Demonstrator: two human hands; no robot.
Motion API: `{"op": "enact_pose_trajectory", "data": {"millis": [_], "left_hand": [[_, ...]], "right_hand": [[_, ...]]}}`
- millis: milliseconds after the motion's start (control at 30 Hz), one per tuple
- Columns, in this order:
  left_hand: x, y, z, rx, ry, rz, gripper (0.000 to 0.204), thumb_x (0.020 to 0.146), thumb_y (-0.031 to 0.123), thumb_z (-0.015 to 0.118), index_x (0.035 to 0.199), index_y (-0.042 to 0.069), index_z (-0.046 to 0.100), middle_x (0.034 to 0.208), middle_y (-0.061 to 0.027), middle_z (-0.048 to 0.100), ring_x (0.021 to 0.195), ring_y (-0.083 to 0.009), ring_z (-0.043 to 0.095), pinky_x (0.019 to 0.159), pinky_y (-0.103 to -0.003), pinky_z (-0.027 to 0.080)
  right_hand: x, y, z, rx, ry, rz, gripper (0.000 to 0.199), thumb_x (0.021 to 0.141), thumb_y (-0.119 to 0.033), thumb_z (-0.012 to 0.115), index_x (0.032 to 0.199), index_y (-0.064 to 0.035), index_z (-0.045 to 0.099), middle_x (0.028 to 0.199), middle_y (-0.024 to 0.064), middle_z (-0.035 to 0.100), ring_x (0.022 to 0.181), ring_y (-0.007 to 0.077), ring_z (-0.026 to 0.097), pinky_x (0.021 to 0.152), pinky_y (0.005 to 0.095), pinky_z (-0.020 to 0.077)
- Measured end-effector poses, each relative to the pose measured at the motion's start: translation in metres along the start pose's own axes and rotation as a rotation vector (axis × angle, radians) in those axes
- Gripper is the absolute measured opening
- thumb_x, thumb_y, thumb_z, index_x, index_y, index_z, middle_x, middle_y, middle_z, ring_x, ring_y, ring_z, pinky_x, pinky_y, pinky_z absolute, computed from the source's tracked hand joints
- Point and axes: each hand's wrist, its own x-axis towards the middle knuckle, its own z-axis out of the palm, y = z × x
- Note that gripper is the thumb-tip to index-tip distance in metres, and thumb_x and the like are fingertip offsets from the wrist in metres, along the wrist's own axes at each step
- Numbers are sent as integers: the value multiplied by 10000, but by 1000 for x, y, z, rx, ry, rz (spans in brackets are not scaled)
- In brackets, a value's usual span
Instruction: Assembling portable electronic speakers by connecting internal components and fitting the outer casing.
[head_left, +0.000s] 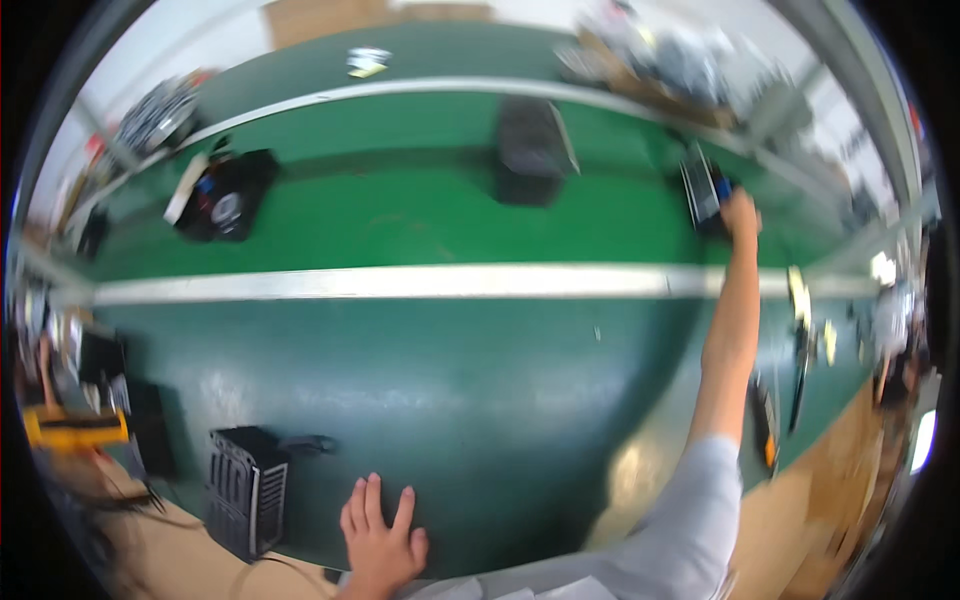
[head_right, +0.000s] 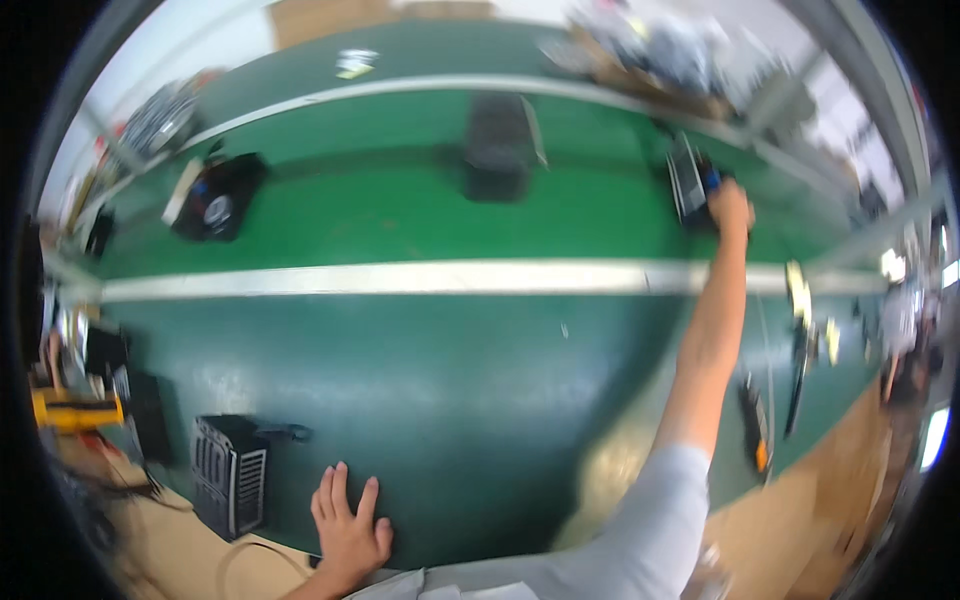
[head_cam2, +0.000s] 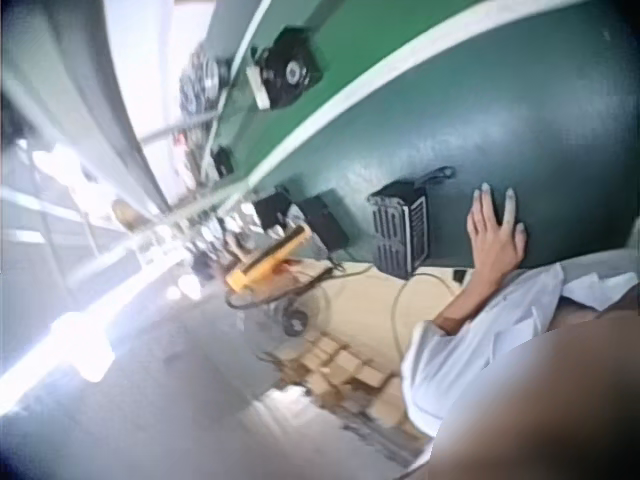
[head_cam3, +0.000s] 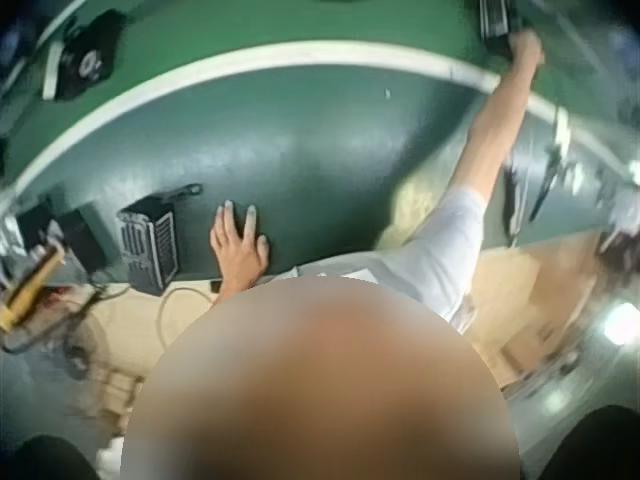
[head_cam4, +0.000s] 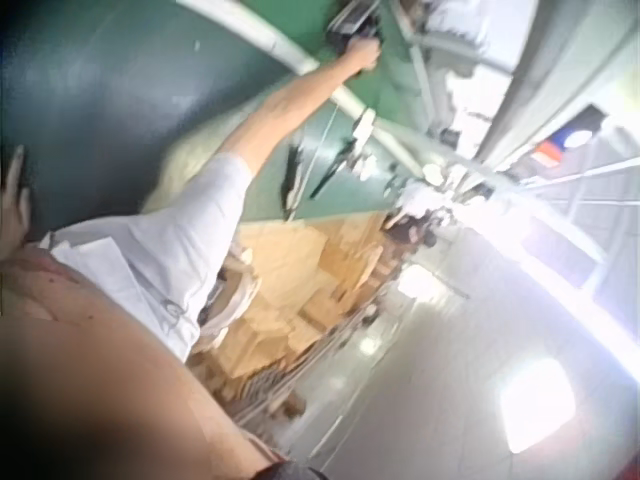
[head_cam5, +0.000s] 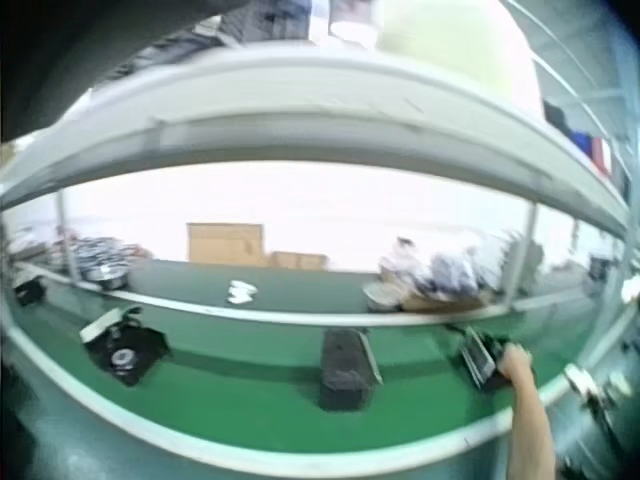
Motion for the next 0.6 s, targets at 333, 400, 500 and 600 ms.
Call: {"op": "enact_pose_trajectory", "data": {"millis": [333,400,500,600], "left_hand": [[2,2,2,-159,85,65,594,837,290,668,1396,100,597,1500,-330,421,1394,-504,390,1107,-629,331],[12,9,4,-101,87,46,579,856,271,655,1398,78,587,1480,-324,434,1383,-515,392,1107,-642,321],[25,5,10,-352,212,96,443,907,183,603,1328,45,604,1453,-274,482,1366,-458,433,1120,-596,333],[29,-12,11,-1142,348,-142,312,956,70,538,1258,1,581,1413,-198,534,1328,-333,502,1133,-443,386]], "right_hand": [[-166,-32,-130,47,290,-364,413,738,-182,770,1142,-115,718,1053,132,736,1044,368,651,934,520,489],[-255,-41,-169,171,234,-517,368,693,-97,775,1056,-75,726,1030,157,736,1030,380,663,908,497,514],[-398,-60,-207,376,252,-754,296,637,-62,701,928,-39,753,926,196,731,897,404,685,830,506,545],[-529,-74,-225,514,7,-625,362,681,-32,669,1029,-87,751,1003,122,707,1160,323,606,1063,487,424]]}}
